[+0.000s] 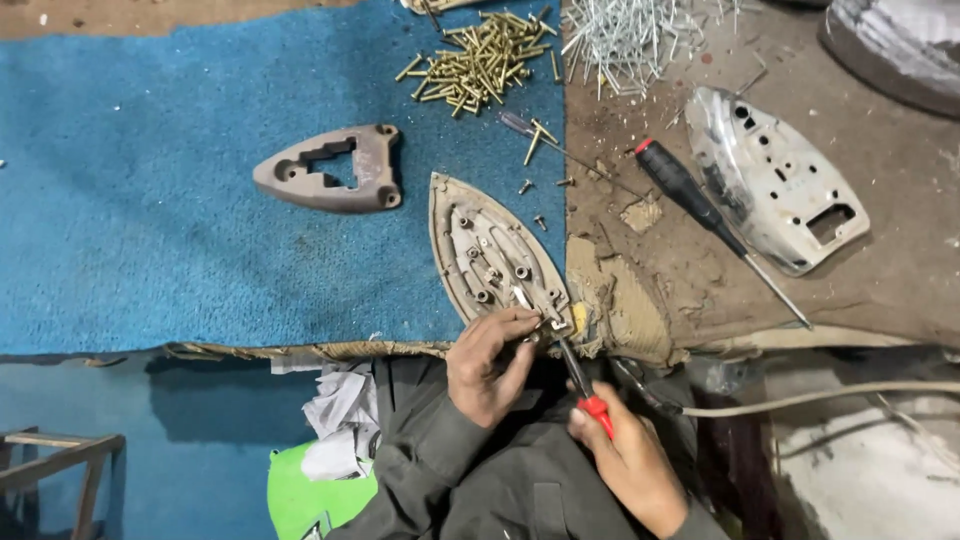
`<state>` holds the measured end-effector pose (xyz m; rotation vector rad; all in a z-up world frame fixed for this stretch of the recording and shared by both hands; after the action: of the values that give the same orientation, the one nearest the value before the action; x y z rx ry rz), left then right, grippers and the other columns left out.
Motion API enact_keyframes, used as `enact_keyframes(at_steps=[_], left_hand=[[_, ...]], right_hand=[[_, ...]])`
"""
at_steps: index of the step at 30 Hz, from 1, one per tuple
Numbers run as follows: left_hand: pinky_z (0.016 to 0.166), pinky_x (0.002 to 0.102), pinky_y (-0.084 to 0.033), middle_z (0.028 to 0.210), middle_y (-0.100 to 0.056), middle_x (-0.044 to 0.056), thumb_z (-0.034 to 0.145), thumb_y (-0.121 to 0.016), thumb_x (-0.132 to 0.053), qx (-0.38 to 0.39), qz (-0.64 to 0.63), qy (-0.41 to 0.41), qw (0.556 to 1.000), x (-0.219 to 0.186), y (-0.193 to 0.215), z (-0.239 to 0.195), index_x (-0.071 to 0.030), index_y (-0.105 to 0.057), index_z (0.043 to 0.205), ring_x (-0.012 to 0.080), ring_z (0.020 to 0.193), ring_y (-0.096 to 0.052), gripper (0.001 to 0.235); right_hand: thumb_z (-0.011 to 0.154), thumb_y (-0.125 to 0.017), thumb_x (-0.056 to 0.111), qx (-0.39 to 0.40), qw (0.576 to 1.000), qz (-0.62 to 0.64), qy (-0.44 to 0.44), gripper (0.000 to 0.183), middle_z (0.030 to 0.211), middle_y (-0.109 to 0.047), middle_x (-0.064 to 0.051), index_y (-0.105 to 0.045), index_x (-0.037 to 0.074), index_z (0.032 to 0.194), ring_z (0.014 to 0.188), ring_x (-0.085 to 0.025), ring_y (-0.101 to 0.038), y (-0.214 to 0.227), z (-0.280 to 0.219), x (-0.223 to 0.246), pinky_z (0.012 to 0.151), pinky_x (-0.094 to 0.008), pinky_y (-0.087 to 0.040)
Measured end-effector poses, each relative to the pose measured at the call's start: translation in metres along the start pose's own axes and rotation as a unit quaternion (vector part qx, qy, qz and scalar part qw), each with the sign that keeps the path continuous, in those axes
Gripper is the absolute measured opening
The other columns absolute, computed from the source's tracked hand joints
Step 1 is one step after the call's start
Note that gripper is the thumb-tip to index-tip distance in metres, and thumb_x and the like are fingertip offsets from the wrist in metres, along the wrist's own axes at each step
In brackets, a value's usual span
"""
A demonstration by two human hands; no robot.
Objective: Assembling or repairing an electric iron by manipulating internal components and using hand tools like a screwdriver and pliers.
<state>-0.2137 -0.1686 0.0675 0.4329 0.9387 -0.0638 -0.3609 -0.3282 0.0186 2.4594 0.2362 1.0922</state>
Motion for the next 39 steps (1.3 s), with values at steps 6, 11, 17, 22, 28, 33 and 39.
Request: enact_keyframes(at_steps=[6,11,17,22,28,33,39], left_hand=[[0.086,0.04,-0.049,0.113,-0.074,0.008,0.105,-0.061,-0.025,0.032,0.043,-0.011,0.999,0.016,-0.006,-0.004,-0.01,-0.068,0.114,0.0291,0.105,-0.073,0.019],[0.086,0.036,-0.047,0.107,-0.077,0.006,0.102,-0.064,-0.014,0.032,0.028,-0.035,0.998,0.006,-0.001,0.007,-0.009,-0.07,0.105,0.0248,0.102,-0.075,0.008],[0.081,0.034,-0.04,0.103,-0.079,0.004,0.1,-0.068,-0.01,0.044,0.018,-0.028,0.998,0.001,0.0,0.014,-0.011,-0.073,0.1,0.0217,0.094,-0.075,0.005],[0.079,0.034,-0.038,0.101,-0.078,0.005,0.102,-0.065,-0.012,0.053,0.018,-0.029,0.998,0.004,0.0,0.014,-0.011,-0.072,0.101,0.0219,0.092,-0.072,0.007],[0.081,0.034,-0.038,0.101,-0.076,0.005,0.104,-0.064,-0.018,0.067,0.021,-0.024,0.997,0.008,-0.001,0.011,-0.011,-0.071,0.107,0.0229,0.092,-0.07,0.01],[0.116,0.051,-0.054,0.139,-0.061,0.015,0.102,-0.072,-0.02,0.06,-0.023,-0.014,0.998,-0.001,0.006,0.004,-0.008,-0.051,0.144,0.0364,0.132,-0.06,0.048],[0.12,0.059,-0.042,0.132,-0.061,0.014,0.1,-0.07,-0.033,0.01,0.07,0.016,0.997,-0.005,0.008,-0.008,-0.009,-0.059,0.128,0.0394,0.137,-0.05,0.038]], right_hand=[[0.097,-0.052,0.041,0.002,1.0,0.003,0.018,0.056,0.121,-0.083,-0.001,-0.046,0.015,0.146,0.107,-0.017,-0.083,-0.005,0.005,0.032,0.09,-0.032,-0.06],[0.099,-0.053,0.038,-0.067,0.995,-0.016,0.068,0.034,0.088,-0.079,-0.002,-0.056,0.019,0.126,0.084,-0.026,-0.078,-0.019,0.008,0.037,0.079,-0.036,-0.055],[0.1,-0.056,0.036,-0.024,0.996,0.035,0.072,0.024,0.094,-0.079,-0.003,-0.054,0.013,0.105,0.08,-0.015,-0.07,-0.012,0.02,0.023,0.077,-0.031,-0.053],[0.098,-0.059,0.03,0.026,0.995,-0.015,0.092,0.026,0.104,-0.081,-0.002,-0.063,0.013,0.117,0.096,-0.018,-0.078,0.015,0.024,0.035,0.087,-0.031,-0.055],[0.101,-0.053,0.037,0.041,0.991,-0.126,0.009,0.028,0.107,-0.079,-0.007,-0.053,0.018,0.121,0.108,-0.037,-0.071,0.022,0.011,0.062,0.085,-0.039,-0.052],[0.098,-0.054,0.035,0.037,0.994,-0.095,0.025,0.034,0.091,-0.079,-0.002,-0.058,0.021,0.129,0.087,-0.018,-0.085,0.027,-0.002,0.059,0.082,-0.03,-0.057],[0.098,-0.051,0.04,0.061,0.988,-0.136,0.038,0.051,0.122,-0.077,-0.009,-0.049,0.023,0.146,0.117,-0.035,-0.069,0.017,-0.002,0.038,0.093,-0.038,-0.052]])
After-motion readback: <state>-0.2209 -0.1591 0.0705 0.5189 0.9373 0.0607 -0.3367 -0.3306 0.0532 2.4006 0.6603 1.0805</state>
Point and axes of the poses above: each hand's wrist, its own z-axis towards the middle knuckle, its own y-axis out of the back of the hand, x = y × z, the point moved 4 cm from there along z, towards the middle knuckle
